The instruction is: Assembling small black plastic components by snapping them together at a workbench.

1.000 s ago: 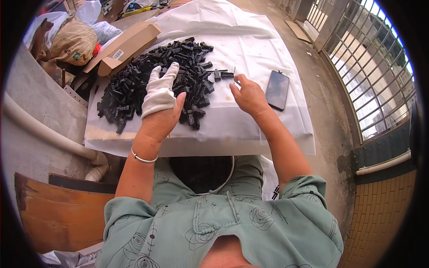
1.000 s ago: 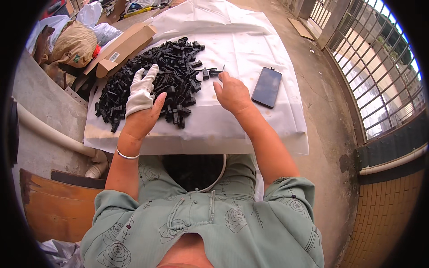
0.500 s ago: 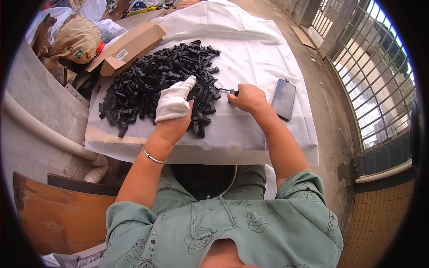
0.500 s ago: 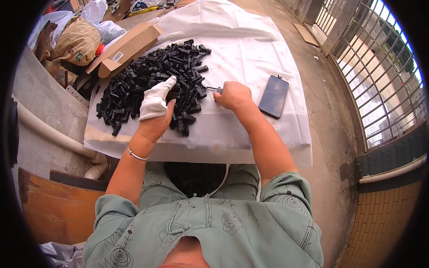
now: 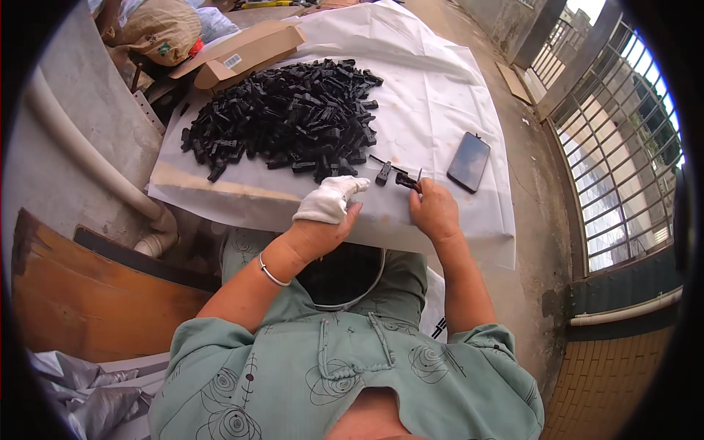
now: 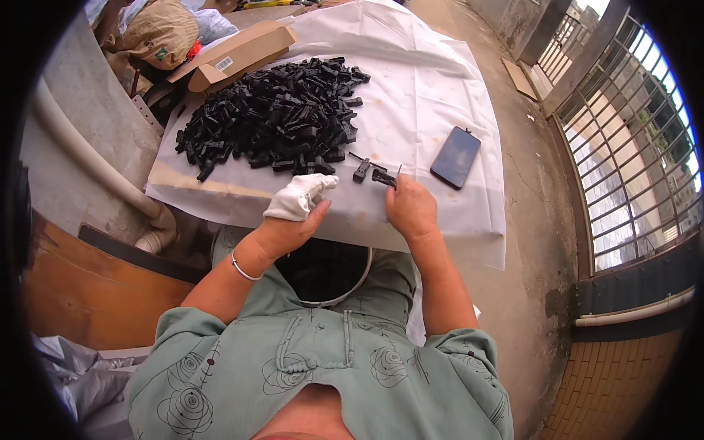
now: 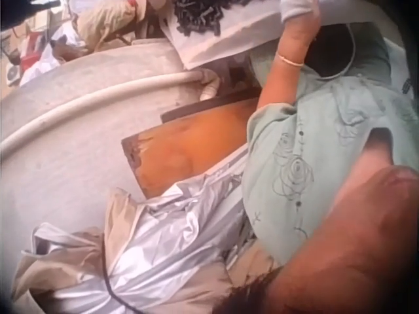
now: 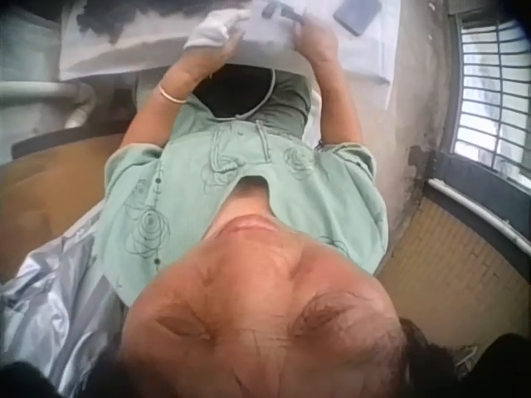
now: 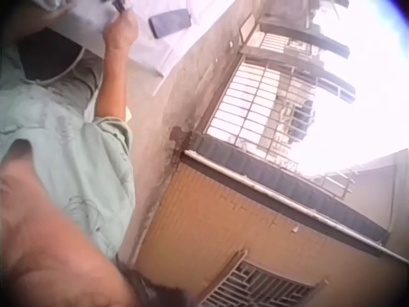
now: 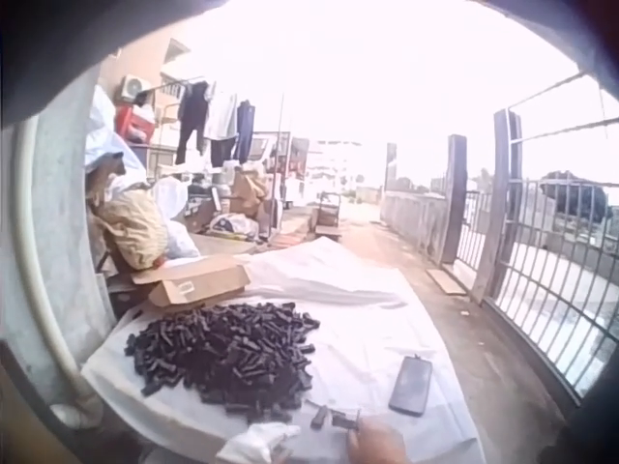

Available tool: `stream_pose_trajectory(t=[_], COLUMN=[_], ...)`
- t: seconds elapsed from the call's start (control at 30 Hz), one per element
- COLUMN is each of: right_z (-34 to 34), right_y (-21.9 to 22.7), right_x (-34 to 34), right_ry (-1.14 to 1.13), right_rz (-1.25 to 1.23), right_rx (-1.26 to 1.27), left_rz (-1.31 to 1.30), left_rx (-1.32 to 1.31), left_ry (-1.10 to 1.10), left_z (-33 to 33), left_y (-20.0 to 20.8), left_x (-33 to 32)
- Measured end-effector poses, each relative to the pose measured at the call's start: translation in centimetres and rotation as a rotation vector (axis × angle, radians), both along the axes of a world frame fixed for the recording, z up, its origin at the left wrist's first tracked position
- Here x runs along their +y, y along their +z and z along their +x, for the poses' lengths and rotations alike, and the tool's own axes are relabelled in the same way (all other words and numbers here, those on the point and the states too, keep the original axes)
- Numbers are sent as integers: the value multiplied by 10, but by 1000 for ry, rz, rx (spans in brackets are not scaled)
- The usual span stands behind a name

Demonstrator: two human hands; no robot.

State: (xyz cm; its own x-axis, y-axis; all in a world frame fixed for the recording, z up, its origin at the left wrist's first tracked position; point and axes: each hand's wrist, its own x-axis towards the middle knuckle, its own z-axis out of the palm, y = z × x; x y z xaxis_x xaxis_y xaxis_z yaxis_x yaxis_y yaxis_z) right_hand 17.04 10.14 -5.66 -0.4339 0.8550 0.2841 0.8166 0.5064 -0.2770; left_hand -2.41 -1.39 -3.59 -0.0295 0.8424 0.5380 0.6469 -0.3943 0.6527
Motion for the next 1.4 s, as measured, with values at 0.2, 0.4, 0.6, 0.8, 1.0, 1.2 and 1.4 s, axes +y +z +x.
stream_pose_trajectory(t=[0.2, 0.4, 0.6, 0.8, 1.0, 1.2, 1.4], right_z=[13, 30, 21, 16, 10, -10, -7], right_y=[32, 31, 31, 21, 47, 45, 45], right_x=[-52, -72, -94, -110, -137, -140, -116], right_ry=[247, 598, 525, 460, 561, 725, 366], right_rz=[-213, -857, -756, -1049, 8, 348, -422], right_rx=[381, 357, 630, 897, 661, 562, 838], left_rz=[167, -43, -494, -447, -290, -226, -346], left_rx=[318, 449, -958, -774, -856, -1066, -889], left_ry=[-119, -524, -482, -632, -345, -300, -427], left_z=[10, 26, 29, 27, 31, 58, 42], left_y=[23, 33, 18, 29, 15, 7, 14], left_x=[-21, -45, -62, -72, -63, -58, -75])
